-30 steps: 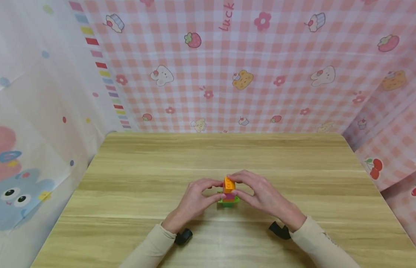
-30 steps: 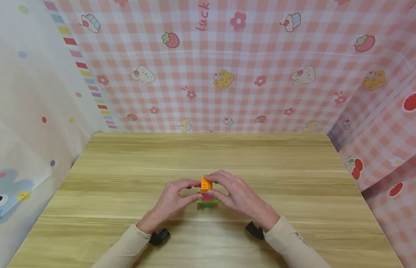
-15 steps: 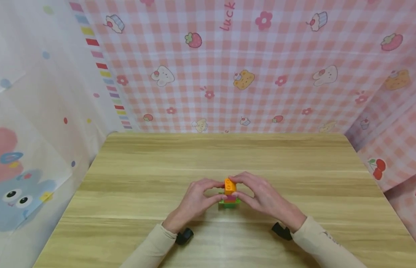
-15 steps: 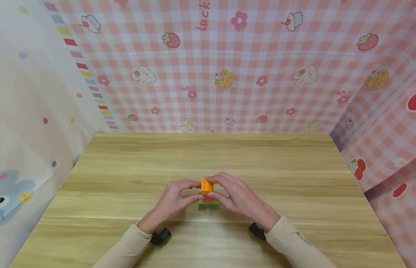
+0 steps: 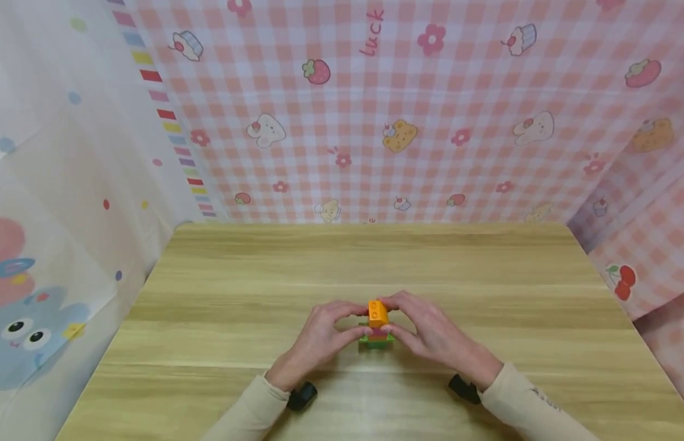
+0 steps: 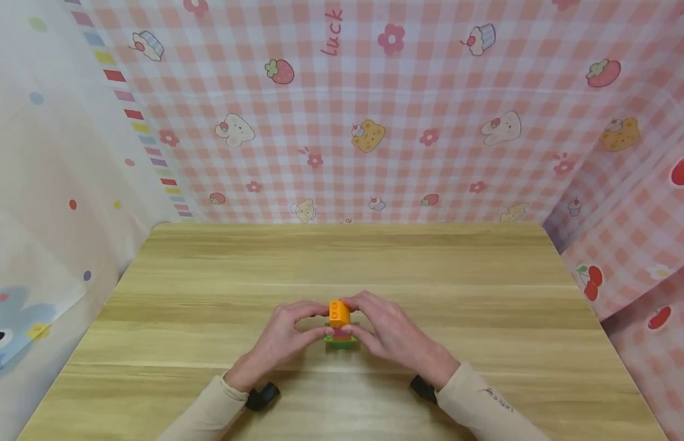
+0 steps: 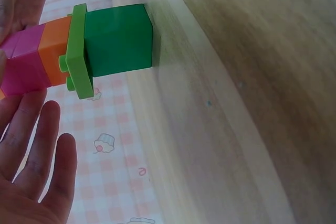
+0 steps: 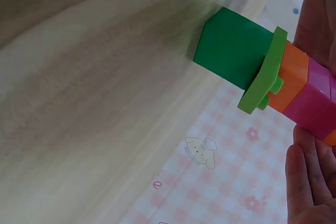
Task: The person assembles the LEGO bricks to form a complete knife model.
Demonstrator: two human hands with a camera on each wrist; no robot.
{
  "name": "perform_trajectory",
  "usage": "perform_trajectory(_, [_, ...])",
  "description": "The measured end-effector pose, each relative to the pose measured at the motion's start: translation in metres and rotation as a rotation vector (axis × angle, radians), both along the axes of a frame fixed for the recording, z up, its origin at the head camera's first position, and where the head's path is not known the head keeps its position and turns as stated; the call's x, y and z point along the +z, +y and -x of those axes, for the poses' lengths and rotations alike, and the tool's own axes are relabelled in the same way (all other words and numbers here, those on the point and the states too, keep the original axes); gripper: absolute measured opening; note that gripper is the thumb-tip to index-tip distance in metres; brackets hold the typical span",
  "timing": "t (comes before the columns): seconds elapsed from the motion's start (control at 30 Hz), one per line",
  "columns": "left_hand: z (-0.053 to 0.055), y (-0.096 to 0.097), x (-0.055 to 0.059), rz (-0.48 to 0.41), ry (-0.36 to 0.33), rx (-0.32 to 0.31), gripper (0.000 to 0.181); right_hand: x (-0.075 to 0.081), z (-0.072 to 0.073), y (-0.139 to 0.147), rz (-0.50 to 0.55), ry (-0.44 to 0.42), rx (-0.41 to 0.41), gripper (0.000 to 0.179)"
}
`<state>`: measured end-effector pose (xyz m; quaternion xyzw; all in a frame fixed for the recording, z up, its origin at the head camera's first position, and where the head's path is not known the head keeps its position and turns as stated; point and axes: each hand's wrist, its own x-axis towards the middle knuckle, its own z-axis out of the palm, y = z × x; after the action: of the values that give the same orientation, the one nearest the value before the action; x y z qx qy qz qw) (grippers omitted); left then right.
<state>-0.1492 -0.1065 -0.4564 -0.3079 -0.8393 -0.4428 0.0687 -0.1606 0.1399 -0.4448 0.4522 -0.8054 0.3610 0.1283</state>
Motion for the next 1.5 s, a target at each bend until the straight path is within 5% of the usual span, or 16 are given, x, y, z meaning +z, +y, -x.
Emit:
perform_trajectory(0.37, [0.004,0.001,0.0,0.015,-0.071,0.034,0.035,0.006,0.001,-0.002,0.002,-0.172,-0.118,0.041])
perform_trajectory(0.73, [0.002,0.0,0.0,0.022,-0.114,0.066,0.036,0.006,-0.001,-0.005,0.003,-0.19,-0.164,0.045])
perform_trajectory(0.97, [0.0,-0.004,0.0,0.035,-0.191,0.068,0.046,0.009,-0.001,-0.006,0.028,-0.3,-0.216,0.048])
perform_trajectory(1.2, [-0.001,-0.013,0.001,0.037,-0.244,0.105,0.047,0.012,0.007,-0.006,0.072,-0.409,-0.26,0.049])
perform_trajectory(1.5, [0.0,-0.023,-0.001,0.051,-0.222,0.169,0.043,0.009,0.023,-0.007,0.08,-0.53,-0.345,0.045])
